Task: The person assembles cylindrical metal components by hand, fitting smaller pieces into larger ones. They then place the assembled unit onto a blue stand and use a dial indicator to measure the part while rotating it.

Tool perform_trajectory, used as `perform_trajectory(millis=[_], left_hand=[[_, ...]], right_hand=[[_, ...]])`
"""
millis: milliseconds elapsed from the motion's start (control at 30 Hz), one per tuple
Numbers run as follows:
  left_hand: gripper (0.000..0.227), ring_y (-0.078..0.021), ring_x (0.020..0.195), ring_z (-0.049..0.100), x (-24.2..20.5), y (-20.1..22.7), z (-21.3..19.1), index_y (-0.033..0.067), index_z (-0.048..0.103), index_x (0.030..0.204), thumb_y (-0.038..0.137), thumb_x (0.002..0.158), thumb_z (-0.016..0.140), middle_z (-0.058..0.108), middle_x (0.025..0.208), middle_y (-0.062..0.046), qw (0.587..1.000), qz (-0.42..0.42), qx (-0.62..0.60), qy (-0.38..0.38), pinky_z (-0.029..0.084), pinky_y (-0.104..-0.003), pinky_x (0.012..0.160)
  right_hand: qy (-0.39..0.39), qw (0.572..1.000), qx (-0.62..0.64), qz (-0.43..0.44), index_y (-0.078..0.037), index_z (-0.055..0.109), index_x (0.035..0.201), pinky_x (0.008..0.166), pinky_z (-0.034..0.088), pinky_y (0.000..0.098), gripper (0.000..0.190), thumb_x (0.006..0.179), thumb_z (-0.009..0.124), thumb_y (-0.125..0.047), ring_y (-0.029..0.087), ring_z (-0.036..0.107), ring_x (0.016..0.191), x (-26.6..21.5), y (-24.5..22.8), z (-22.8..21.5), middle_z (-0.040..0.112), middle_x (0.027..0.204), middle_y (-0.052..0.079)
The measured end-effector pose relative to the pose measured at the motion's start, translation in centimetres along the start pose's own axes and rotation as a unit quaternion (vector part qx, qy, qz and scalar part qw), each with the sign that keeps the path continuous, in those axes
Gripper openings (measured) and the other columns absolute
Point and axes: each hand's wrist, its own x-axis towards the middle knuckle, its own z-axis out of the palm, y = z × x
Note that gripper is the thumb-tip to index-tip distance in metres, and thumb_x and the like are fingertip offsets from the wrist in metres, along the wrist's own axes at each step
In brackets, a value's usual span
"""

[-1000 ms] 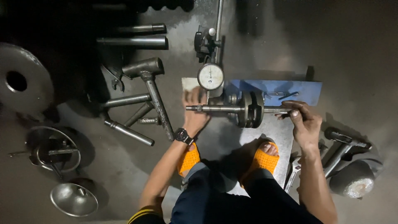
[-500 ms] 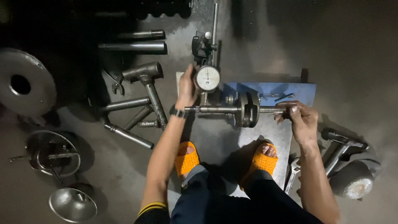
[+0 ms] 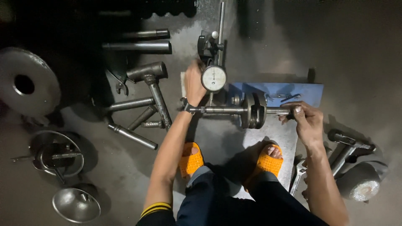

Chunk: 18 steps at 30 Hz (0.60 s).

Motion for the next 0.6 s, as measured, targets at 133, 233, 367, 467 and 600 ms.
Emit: perform_trajectory(millis=[133, 233, 367, 467, 600], left_hand=[[0.068, -0.0389, 0.126, 0.035, 2.4, -1.6, -1.5, 0.002, 0.022, 0.132, 0.029, 0.083, 0.062, 0.035, 0.132, -0.024, 0.965, 0.171, 0.196, 0.044, 0.03, -0.055, 0.099], [0.093, -0.0317, 0.141, 0.022, 4.9, -2.2, -1.6, 0.0049, 0.007, 0.142, -0.002, 0.07, 0.066, 0.026, 0.148, -0.018, 0.95, 0.234, 0.204, -0.032, 0.005, -0.055, 0.116], [0.085, -0.0334, 0.138, 0.025, 6.2, -1.6, -1.5, 0.0141, 0.018, 0.141, 0.004, 0.067, 0.059, 0.049, 0.135, -0.021, 0.964, 0.242, 0.104, -0.04, 0.002, -0.058, 0.113], [0.091, -0.0239, 0.137, 0.024, 6.5, -2.3, -1.5, 0.0072, 0.033, 0.137, 0.01, 0.048, 0.051, 0.039, 0.139, -0.023, 0.968, 0.238, 0.074, -0.04, -0.002, -0.054, 0.114], [0.094, -0.0234, 0.14, 0.023, 6.8, -3.8, -0.8, 0.0085, 0.029, 0.139, 0.007, 0.049, 0.056, 0.034, 0.144, -0.02, 0.967, 0.245, 0.069, -0.032, -0.004, -0.055, 0.115]], right_hand=[[-0.051, 0.999, 0.002, 0.016, 0.001, 0.06, 0.081, 0.048, 0.047, 0.0278, 0.037, 0.095, 0.048, -0.031, 0.017, 0.056, 0.057, 0.1, -1.2, -0.1, 0.056, 0.064, 0.012], [-0.091, 0.995, -0.018, 0.035, -0.005, 0.057, 0.07, 0.05, 0.046, 0.0218, 0.038, 0.093, 0.048, -0.034, 0.012, 0.054, 0.054, 0.2, -1.3, -0.5, 0.057, 0.064, 0.005], [-0.089, 0.992, -0.075, 0.055, -0.009, 0.057, 0.061, 0.068, 0.048, 0.0256, 0.044, 0.093, 0.047, -0.038, 0.009, 0.053, 0.051, 0.4, -0.3, -1.1, 0.059, 0.06, 0.001], [-0.054, 0.987, -0.116, 0.096, -0.011, 0.056, 0.066, 0.063, 0.04, 0.0268, 0.04, 0.092, 0.051, -0.041, 0.011, 0.046, 0.061, 0.2, 1.6, -1.7, 0.051, 0.062, -0.001], [-0.103, 0.989, -0.098, 0.042, -0.008, 0.052, 0.054, 0.053, 0.039, 0.0241, 0.052, 0.094, 0.043, -0.04, 0.011, 0.049, 0.05, 1.4, -2.3, 0.3, 0.054, 0.054, 0.003]])
